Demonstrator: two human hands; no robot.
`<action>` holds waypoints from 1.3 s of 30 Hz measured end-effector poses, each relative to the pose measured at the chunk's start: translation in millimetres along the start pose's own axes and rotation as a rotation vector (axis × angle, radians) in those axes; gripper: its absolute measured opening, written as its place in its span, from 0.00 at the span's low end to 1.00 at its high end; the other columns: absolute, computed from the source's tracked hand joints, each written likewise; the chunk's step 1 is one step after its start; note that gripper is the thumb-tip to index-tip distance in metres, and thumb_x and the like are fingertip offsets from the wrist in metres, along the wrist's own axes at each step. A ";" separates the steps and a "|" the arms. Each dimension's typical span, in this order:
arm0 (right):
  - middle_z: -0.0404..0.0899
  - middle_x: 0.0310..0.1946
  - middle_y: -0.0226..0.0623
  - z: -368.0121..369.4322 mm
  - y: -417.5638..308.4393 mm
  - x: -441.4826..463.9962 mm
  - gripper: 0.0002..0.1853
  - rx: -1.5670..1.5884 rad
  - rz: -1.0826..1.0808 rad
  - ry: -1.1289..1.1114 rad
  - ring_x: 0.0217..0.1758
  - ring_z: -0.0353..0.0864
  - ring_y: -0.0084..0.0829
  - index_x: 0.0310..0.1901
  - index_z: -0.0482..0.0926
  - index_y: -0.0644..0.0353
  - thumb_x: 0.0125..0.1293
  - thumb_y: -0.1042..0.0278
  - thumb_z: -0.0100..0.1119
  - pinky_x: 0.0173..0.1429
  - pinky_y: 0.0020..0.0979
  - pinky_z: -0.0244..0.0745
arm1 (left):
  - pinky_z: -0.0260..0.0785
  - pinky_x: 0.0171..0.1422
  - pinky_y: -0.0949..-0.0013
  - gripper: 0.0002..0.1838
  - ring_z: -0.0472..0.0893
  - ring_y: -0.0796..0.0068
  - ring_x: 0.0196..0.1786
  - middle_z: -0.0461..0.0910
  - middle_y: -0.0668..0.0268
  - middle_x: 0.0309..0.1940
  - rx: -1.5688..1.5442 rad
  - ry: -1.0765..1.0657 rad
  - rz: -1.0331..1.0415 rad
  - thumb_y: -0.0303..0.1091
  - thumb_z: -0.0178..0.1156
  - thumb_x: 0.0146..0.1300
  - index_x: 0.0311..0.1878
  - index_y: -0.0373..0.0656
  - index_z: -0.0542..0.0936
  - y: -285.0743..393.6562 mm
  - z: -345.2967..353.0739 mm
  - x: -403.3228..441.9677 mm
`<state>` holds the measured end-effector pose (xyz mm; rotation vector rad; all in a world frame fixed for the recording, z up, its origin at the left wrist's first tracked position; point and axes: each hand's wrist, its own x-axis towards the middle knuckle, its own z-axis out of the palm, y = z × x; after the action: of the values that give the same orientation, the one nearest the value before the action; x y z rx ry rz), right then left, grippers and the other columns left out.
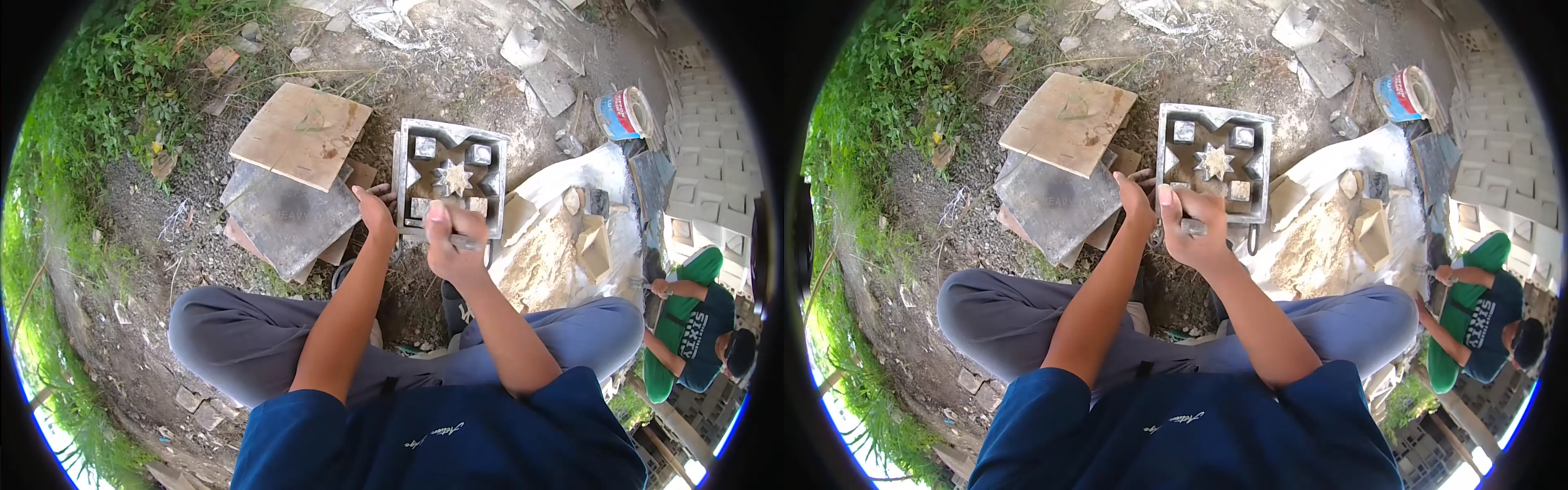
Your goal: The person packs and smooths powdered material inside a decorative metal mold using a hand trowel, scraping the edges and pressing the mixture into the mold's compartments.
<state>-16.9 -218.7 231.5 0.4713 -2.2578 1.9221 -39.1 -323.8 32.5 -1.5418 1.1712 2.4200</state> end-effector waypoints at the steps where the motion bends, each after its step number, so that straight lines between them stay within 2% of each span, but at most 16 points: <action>1: 0.63 0.13 0.28 0.8 -0.9 4.7 0.24 -0.029 0.002 -0.049 0.17 0.61 0.20 0.19 0.65 0.65 0.75 0.67 0.58 0.22 0.28 0.57 | 0.71 0.45 0.64 0.40 0.76 0.68 0.34 0.81 0.60 0.32 -0.002 0.010 -0.008 0.64 0.27 0.79 0.45 0.37 0.80 3.5 2.9 -4.7; 8: 0.61 0.13 0.31 4.4 14.7 -7.7 0.23 -0.030 -0.059 0.082 0.16 0.58 0.21 0.19 0.66 0.65 0.73 0.71 0.58 0.22 0.32 0.53 | 0.71 0.43 0.67 0.40 0.75 0.69 0.32 0.81 0.59 0.32 -0.006 0.008 -0.010 0.62 0.25 0.80 0.46 0.36 0.80 1.8 1.1 -2.7; 12: 0.59 0.13 0.33 -5.1 -28.8 5.7 0.22 -0.083 -0.050 -0.008 0.16 0.57 0.24 0.19 0.66 0.65 0.73 0.72 0.59 0.23 0.32 0.53 | 0.70 0.42 0.67 0.40 0.75 0.70 0.32 0.81 0.61 0.31 0.056 -0.002 0.011 0.63 0.26 0.79 0.46 0.37 0.80 3.6 0.5 -1.4; 16: 0.59 0.13 0.33 5.3 5.3 0.5 0.22 -0.061 -0.087 -0.024 0.15 0.57 0.25 0.19 0.65 0.65 0.74 0.73 0.57 0.22 0.33 0.52 | 0.70 0.42 0.66 0.39 0.75 0.70 0.32 0.82 0.60 0.32 -0.005 -0.046 0.020 0.62 0.27 0.79 0.46 0.36 0.79 3.1 4.5 0.0; 22: 0.65 0.14 0.28 -13.6 17.0 -19.8 0.25 -0.026 -0.025 -0.056 0.18 0.62 0.21 0.21 0.67 0.63 0.78 0.62 0.55 0.25 0.28 0.59 | 0.72 0.49 0.65 0.34 0.80 0.66 0.41 0.83 0.57 0.38 0.110 -0.072 0.087 0.55 0.31 0.81 0.51 0.36 0.80 10.5 -2.6 -16.1; 25: 0.76 0.26 0.32 -28.3 24.4 -8.2 0.27 0.016 0.339 -0.336 0.30 0.74 0.22 0.27 0.72 0.64 0.77 0.48 0.55 0.36 0.30 0.68 | 0.71 0.54 0.61 0.30 0.80 0.68 0.47 0.82 0.57 0.45 0.348 -0.185 0.531 0.51 0.32 0.79 0.53 0.37 0.79 22.4 -11.2 -26.8; 26: 0.76 0.26 0.32 -35.3 24.0 -6.4 0.27 0.023 0.337 -0.325 0.30 0.74 0.22 0.27 0.72 0.64 0.77 0.48 0.55 0.36 0.30 0.68 | 0.71 0.54 0.61 0.30 0.80 0.68 0.47 0.82 0.57 0.45 0.359 -0.189 0.536 0.51 0.32 0.79 0.53 0.37 0.79 26.2 -11.9 -44.4; 28: 0.80 0.41 0.40 -46.3 16.0 7.7 0.34 0.095 -0.166 -0.307 0.46 0.79 0.28 0.40 0.76 0.67 0.76 0.34 0.46 0.52 0.34 0.71 | 0.71 0.57 0.60 0.34 0.80 0.67 0.49 0.81 0.58 0.46 0.252 -0.531 0.779 0.56 0.31 0.79 0.54 0.36 0.78 43.3 -1.9 -86.1; 29: 0.79 0.51 0.44 -57.2 18.0 9.7 0.44 0.277 -0.126 -0.318 0.57 0.77 0.34 0.51 0.76 0.69 0.74 0.25 0.33 0.64 0.39 0.67 | 0.70 0.58 0.60 0.39 0.79 0.67 0.52 0.80 0.59 0.46 0.312 -0.646 0.919 0.64 0.31 0.77 0.56 0.34 0.76 48.2 5.2 -106.9; 30: 0.79 0.51 0.44 -65.4 20.3 11.5 0.45 0.288 -0.050 -0.193 0.57 0.77 0.35 0.50 0.76 0.69 0.75 0.25 0.30 0.65 0.40 0.66 | 0.71 0.55 0.62 0.43 0.80 0.69 0.51 0.80 0.58 0.46 0.342 -0.782 1.013 0.70 0.36 0.74 0.58 0.32 0.74 50.5 9.5 -122.3; 32: 0.80 0.52 0.44 -84.6 49.5 6.2 0.42 0.168 0.091 0.069 0.58 0.76 0.35 0.51 0.78 0.68 0.79 0.32 0.24 0.65 0.40 0.66 | 0.72 0.46 0.65 0.35 0.80 0.72 0.39 0.81 0.61 0.35 0.432 -0.881 1.209 0.64 0.51 0.72 0.50 0.32 0.79 47.2 19.5 -148.3; 33: 0.80 0.51 0.43 -92.9 75.9 -1.7 0.34 0.070 0.184 0.222 0.59 0.76 0.37 0.51 0.78 0.66 0.82 0.41 0.28 0.65 0.40 0.66 | 0.72 0.46 0.65 0.35 0.80 0.72 0.39 0.81 0.61 0.35 0.433 -0.887 1.220 0.64 0.51 0.72 0.50 0.32 0.79 47.5 18.5 -148.7; 35: 0.76 0.56 0.43 -106.6 121.4 -28.1 0.26 -0.347 0.351 0.336 0.62 0.75 0.41 0.52 0.78 0.63 0.80 0.46 0.41 0.66 0.41 0.67 | 0.62 0.31 0.68 0.25 0.68 0.78 0.25 0.73 0.70 0.19 0.815 -0.786 1.042 0.51 0.63 0.70 0.28 0.35 0.78 47.5 15.8 -142.9; 36: 0.76 0.56 0.43 -106.3 142.4 -47.6 0.26 -0.346 0.348 0.347 0.62 0.75 0.41 0.52 0.78 0.63 0.80 0.46 0.41 0.66 0.41 0.67 | 0.62 0.31 0.68 0.25 0.68 0.78 0.25 0.73 0.70 0.19 0.817 -0.796 1.047 0.51 0.63 0.70 0.28 0.35 0.78 48.1 18.1 -150.2; 38: 0.69 0.63 0.44 -102.1 174.3 -79.8 0.23 -0.873 0.433 0.426 0.65 0.71 0.47 0.59 0.74 0.59 0.78 0.47 0.47 0.68 0.44 0.66 | 0.48 0.26 0.69 0.29 0.56 0.82 0.21 0.59 0.76 0.12 0.530 -0.757 0.894 0.42 0.65 0.70 0.17 0.37 0.64 57.1 25.7 -177.3; 39: 0.69 0.63 0.44 -100.4 177.4 -85.2 0.23 -0.867 0.440 0.434 0.65 0.71 0.47 0.59 0.74 0.59 0.78 0.47 0.47 0.68 0.44 0.66 | 0.41 0.27 0.67 0.30 0.52 0.84 0.22 0.55 0.76 0.15 0.438 -0.737 0.902 0.40 0.63 0.72 0.19 0.39 0.58 58.8 29.2 -196.0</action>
<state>-3.7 -83.8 57.0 -0.5286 -2.6744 0.8272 13.5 -280.7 227.7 0.0971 2.2193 2.4430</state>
